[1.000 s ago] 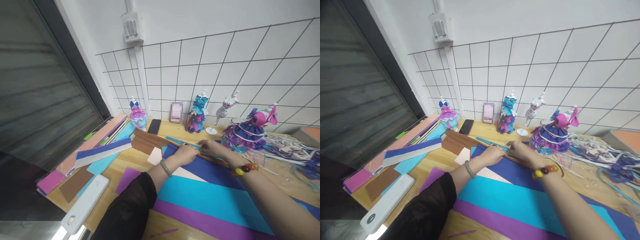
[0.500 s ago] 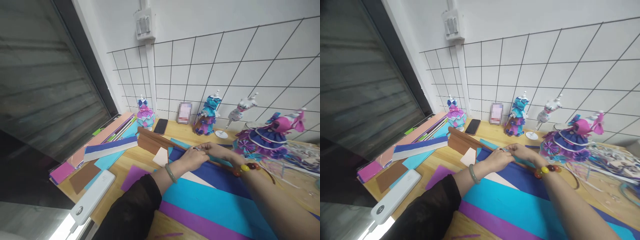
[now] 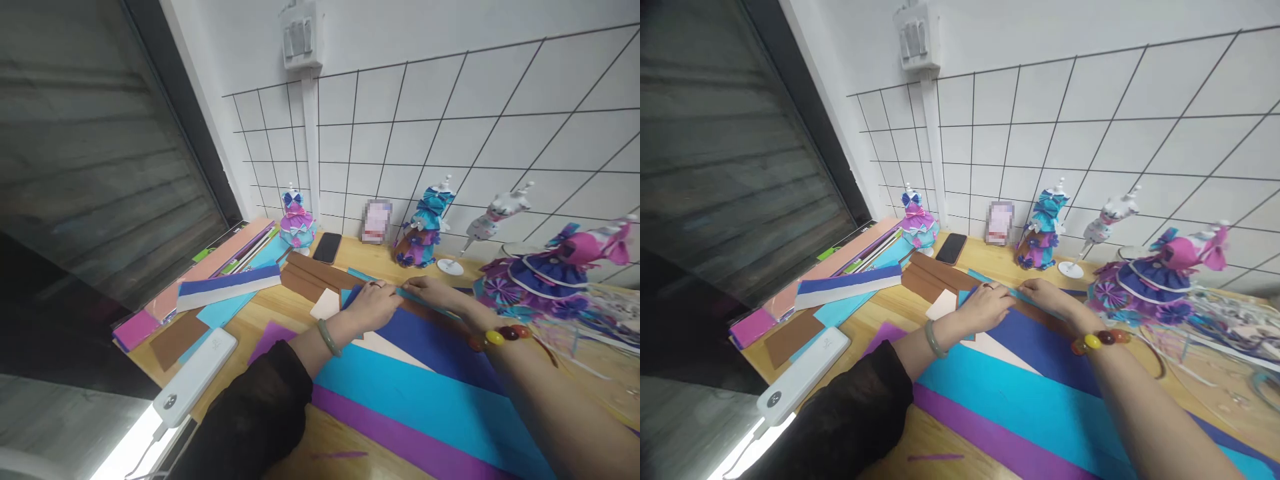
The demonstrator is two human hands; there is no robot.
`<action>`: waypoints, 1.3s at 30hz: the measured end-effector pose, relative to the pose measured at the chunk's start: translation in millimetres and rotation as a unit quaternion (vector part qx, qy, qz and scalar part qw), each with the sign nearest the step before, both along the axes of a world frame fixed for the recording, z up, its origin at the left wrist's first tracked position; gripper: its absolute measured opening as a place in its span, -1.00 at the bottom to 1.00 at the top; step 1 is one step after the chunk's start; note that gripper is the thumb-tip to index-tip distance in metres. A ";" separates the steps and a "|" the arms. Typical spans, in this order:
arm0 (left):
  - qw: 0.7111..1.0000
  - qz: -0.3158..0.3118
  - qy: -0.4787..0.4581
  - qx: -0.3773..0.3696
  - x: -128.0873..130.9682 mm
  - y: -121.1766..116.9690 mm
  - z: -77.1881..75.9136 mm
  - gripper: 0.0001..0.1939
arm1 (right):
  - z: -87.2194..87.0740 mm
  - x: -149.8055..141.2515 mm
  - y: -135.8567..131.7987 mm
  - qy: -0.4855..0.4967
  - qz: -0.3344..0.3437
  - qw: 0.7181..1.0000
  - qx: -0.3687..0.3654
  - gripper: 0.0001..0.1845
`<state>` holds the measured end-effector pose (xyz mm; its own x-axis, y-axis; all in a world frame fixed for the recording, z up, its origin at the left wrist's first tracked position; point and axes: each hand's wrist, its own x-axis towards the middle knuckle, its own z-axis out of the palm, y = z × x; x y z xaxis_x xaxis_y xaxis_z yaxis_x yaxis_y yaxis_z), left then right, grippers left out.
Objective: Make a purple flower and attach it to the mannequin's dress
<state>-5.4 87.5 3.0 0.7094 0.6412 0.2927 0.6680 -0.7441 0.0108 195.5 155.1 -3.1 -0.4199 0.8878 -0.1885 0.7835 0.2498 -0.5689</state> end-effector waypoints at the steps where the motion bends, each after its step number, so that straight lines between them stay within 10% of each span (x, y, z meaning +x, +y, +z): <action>1: 1.000 0.008 0.006 -0.011 -4.1 0.9 -0.7 -0.81 | -1.3 1.6 0.9 -0.008 -0.003 1.000 0.009 -0.61; 27: 0.950 0.173 -0.145 -0.217 -125.4 11.9 9.4 -0.76 | -11.2 -38.7 -30.1 -0.060 0.014 0.982 0.176 -0.59; 39: 0.929 0.212 -0.217 -0.211 -121.8 19.7 -10.7 -0.74 | 5.1 -24.5 -138.9 -0.065 0.073 0.968 0.231 -0.60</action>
